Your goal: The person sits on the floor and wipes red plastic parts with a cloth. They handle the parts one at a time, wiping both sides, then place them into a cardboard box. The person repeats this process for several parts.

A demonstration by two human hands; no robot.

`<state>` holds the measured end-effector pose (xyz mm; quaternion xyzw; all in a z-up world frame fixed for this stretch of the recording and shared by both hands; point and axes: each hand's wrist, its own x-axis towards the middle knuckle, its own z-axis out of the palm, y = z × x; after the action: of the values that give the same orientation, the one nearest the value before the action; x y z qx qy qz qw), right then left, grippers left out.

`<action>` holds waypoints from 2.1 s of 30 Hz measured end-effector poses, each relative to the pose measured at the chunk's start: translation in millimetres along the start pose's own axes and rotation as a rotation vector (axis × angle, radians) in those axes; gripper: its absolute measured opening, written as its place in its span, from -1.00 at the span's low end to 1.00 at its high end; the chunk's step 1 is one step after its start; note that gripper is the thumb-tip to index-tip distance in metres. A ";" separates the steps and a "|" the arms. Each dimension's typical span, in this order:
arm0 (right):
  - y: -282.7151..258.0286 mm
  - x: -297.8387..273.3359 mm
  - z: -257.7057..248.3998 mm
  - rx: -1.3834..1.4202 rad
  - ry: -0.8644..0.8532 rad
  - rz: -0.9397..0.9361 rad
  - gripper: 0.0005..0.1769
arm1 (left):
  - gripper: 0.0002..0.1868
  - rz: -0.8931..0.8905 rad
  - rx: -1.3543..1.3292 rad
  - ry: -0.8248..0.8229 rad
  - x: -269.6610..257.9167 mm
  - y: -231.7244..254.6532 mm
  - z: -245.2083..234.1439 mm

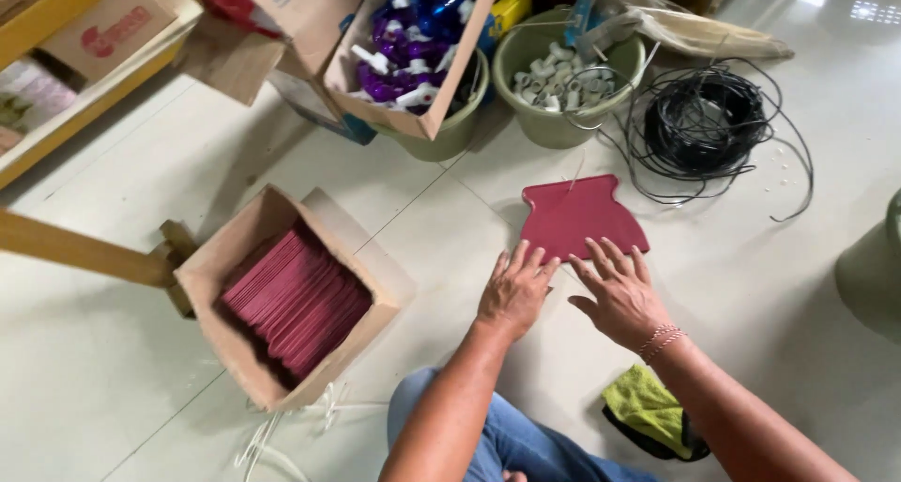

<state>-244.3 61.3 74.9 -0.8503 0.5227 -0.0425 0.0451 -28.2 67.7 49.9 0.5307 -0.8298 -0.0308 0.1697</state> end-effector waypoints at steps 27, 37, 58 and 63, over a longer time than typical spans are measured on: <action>-49.3 -43.1 -3.2 0.123 0.090 -0.119 -0.16 | -0.73 -0.736 0.234 0.509 -168.1 -272.2 -169.7; -88.0 -19.0 24.9 0.218 0.068 -0.120 -0.21 | -0.58 -1.042 0.000 0.168 -179.5 -345.6 -196.1; -59.9 -31.5 -11.0 0.186 0.211 -0.248 -0.27 | -0.84 -0.755 0.474 0.111 -161.2 -338.4 -277.4; 7.9 -57.8 -4.8 -0.120 -0.336 -0.049 -0.22 | -0.57 -0.506 0.365 0.437 -144.5 -278.5 -348.6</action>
<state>-277.9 109.2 77.3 -0.8591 0.4884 0.1304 0.0799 378.6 120.4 277.4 0.7345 -0.6086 0.1905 0.2321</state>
